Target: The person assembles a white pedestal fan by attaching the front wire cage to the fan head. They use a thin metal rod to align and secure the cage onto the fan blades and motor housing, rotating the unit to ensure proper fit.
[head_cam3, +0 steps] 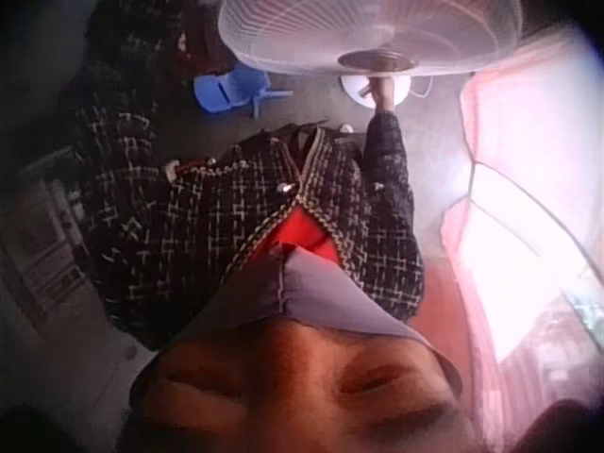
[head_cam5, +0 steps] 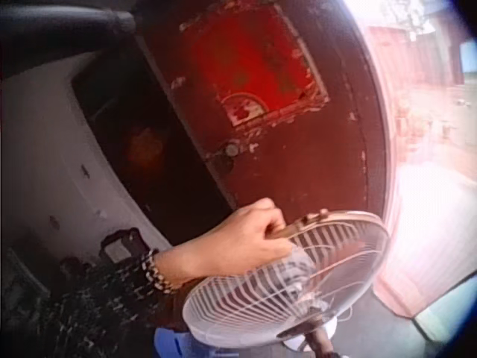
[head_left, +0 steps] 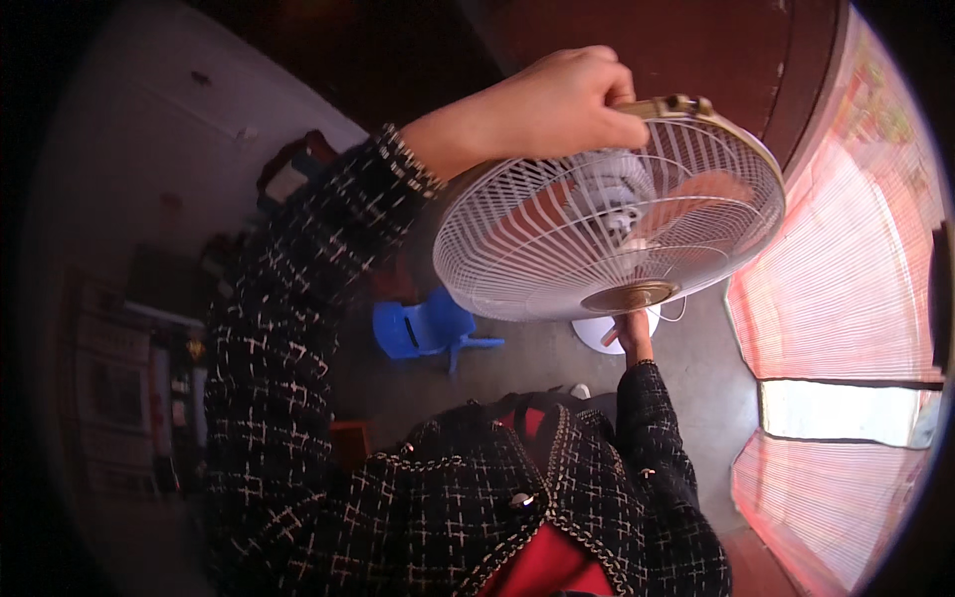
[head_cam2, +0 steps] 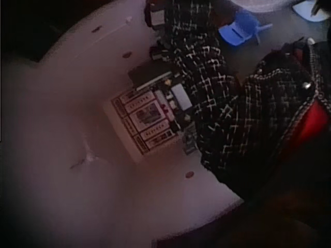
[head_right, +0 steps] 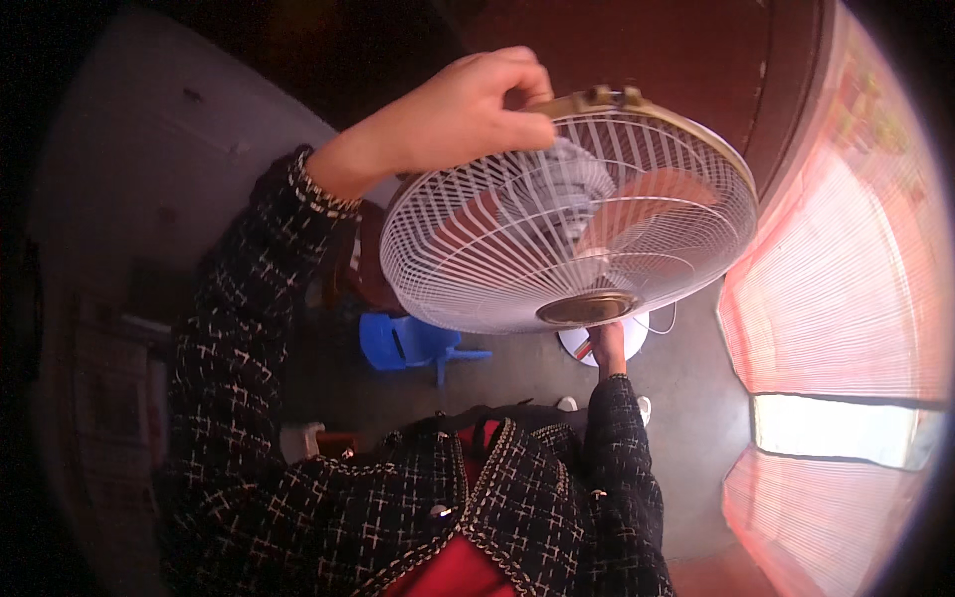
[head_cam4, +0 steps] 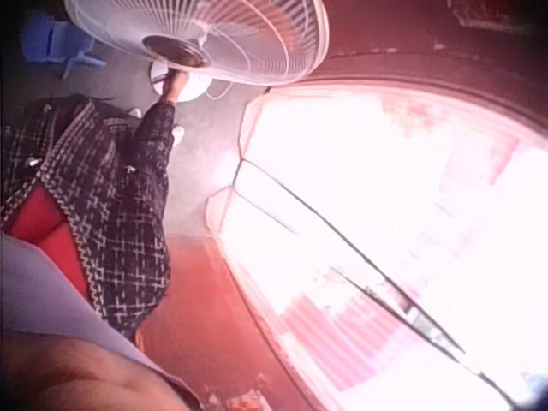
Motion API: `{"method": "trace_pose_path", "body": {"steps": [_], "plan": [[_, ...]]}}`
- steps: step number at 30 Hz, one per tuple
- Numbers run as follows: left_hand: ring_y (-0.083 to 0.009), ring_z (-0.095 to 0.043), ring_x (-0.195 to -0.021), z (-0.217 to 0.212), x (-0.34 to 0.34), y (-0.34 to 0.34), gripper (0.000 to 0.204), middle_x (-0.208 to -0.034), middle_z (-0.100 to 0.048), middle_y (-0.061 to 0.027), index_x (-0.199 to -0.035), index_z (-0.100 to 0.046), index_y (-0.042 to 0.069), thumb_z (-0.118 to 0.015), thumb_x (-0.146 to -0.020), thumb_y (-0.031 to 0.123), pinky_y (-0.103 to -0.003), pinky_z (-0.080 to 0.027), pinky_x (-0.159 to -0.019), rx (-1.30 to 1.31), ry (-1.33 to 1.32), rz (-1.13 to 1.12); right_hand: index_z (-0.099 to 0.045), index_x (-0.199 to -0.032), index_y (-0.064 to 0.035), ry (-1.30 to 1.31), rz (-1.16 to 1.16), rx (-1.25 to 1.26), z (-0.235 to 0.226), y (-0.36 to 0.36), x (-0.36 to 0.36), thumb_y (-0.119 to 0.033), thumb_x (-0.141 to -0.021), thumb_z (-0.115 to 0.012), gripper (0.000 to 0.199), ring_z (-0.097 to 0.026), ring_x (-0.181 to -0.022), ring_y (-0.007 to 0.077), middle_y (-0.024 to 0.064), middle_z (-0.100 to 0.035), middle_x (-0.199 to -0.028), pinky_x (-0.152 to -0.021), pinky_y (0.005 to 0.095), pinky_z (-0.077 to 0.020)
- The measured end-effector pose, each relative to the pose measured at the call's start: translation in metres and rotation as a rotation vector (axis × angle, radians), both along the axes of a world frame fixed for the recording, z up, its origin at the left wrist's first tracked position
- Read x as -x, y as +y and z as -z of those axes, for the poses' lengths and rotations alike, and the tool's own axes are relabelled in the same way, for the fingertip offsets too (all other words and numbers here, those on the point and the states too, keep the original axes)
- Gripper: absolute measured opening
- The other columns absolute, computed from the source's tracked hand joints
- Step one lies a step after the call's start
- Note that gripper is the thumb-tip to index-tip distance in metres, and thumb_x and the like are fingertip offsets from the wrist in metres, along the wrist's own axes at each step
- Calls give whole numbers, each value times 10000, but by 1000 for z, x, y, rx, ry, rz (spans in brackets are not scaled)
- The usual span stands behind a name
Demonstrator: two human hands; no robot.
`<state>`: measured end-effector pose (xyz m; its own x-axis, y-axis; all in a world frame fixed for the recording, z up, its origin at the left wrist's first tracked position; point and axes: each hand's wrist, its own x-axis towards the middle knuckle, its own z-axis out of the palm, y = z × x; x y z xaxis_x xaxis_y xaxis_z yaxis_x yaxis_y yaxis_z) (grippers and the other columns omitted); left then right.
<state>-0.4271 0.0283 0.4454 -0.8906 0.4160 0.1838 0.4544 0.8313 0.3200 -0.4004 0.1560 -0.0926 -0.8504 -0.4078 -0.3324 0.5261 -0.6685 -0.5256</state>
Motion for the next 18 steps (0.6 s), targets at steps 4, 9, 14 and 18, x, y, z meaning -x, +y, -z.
{"method": "trace_pose_path", "body": {"steps": [4, 9, 14, 18], "plan": [[-162, -580, -680, -2, 13, 10, 284, -765, -604, -79, -806, -663, -16, -692, -743, 260, -306, -456, -617, -3, -101, -37, -509, -1237, -53, -1, -6, 0, 18, 11, 8, -258, -963, -551, 344, -603, -989, 228, 80, -600, -1105, -875, 373, -521], [-200, -632, -619, -8, 5, 16, 312, -663, -645, -131, -795, -700, -23, -696, -715, 279, -308, -487, -601, 27, -98, -65, -504, -1238, -84, 15, -29, 8, -6, 8, 2, -320, -978, -528, 352, -603, -967, 228, 77, -603, -1082, -839, 382, -521], [-234, -650, -648, -5, -8, 17, 262, -687, -648, -148, -773, -675, -3, -656, -742, 256, -328, -507, -642, 3, 24, -56, -517, -1217, -79, 4, -18, 1, 3, 15, 10, -368, -981, -508, 373, -605, -930, 227, 73, -614, -1052, -808, 376, -512], [-241, -648, -689, 1, -17, 12, 258, -756, -639, -128, -814, -667, -4, -661, -815, 254, -346, -514, -635, 37, 224, 8, -524, -1207, -75, 19, -36, -17, 4, 12, 6, -370, -982, -504, 372, -606, -932, 229, 82, -616, -1041, -804, 365, -511]]}}
